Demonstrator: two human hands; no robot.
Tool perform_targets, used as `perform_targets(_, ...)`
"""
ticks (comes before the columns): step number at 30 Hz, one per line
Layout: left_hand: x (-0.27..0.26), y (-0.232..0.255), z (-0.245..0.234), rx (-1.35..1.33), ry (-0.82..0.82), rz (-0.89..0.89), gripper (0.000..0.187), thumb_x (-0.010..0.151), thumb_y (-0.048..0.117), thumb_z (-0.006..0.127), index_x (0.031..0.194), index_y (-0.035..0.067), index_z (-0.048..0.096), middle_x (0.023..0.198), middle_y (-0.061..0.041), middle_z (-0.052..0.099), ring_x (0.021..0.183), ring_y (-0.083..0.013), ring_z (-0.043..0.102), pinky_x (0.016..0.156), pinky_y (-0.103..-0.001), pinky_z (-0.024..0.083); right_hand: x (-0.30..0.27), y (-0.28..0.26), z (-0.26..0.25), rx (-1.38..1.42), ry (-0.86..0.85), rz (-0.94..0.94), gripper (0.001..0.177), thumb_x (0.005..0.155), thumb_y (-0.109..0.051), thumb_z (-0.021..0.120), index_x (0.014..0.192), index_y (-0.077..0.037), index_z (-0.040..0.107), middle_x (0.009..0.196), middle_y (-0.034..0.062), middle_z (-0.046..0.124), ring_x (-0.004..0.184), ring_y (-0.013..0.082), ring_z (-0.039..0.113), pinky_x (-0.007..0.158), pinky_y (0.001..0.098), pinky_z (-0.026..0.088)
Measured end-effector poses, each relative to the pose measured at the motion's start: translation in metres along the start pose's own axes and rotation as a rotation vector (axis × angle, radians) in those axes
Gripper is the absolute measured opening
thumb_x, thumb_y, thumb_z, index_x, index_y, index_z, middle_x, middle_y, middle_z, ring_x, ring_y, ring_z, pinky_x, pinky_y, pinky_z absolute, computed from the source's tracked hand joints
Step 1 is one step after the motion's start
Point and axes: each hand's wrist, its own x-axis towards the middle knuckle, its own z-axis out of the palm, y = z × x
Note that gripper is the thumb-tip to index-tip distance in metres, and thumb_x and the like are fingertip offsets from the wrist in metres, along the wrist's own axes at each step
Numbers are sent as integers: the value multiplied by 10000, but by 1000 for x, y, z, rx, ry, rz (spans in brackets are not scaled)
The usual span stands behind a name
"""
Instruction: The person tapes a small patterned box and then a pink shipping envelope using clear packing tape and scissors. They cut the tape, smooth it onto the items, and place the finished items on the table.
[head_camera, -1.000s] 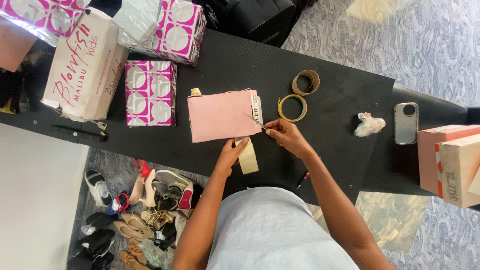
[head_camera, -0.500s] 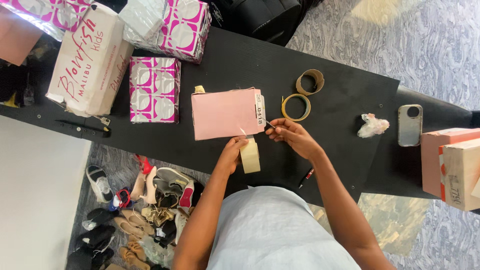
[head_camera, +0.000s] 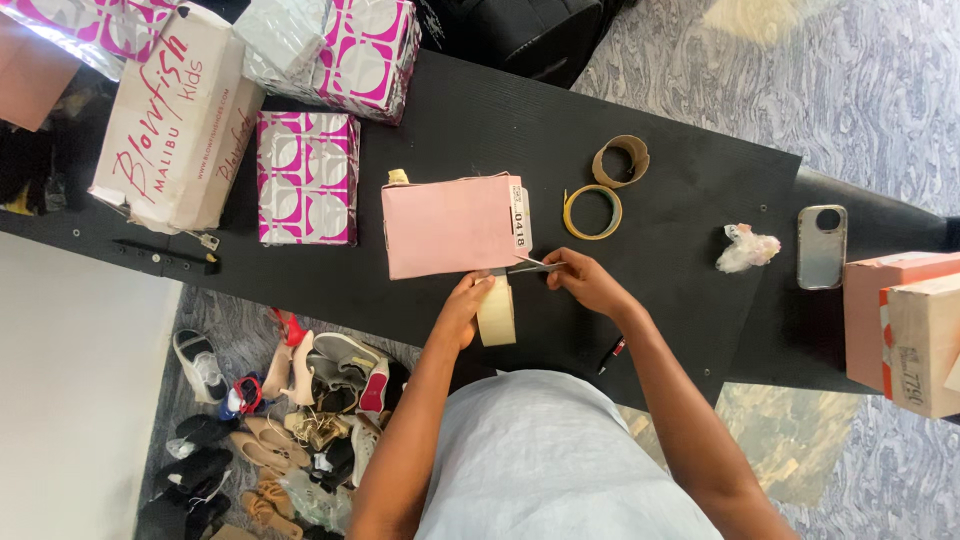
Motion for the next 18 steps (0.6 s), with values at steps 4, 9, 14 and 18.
perform_targets(4,-1,2,-2,-2,-6,-16,339,963,260,647,1258,96,611,1085,-51,665,1002,-164,638,846,-339,541,-1,-2,6,-125,52,16,284,983,-86,570,1236,-27,686,894,36,686,840,110,618,831,294,531)
perform_targets(9,2,1,-1,-42,10,28,264,962,239,652,1173,80,652,1056,-35,651,974,-152,632,827,-331,535,6,2,14,-65,-6,-4,347,980,-269,613,1238,-39,647,943,-11,691,884,79,628,822,275,514)
perform_targets(14,3,-2,5,17,114,13,271,979,292,629,1118,62,667,982,-55,679,889,-159,644,776,-328,536,18,15,26,79,-7,116,548,1096,-453,426,1146,-4,737,861,12,636,814,105,555,777,268,475)
perform_targets(18,7,-6,1,-27,131,44,262,953,249,658,1071,17,683,931,-75,694,807,-172,657,696,-345,539,24,24,34,43,-25,184,481,1058,-399,483,1164,-19,759,894,30,676,846,121,588,796,273,476)
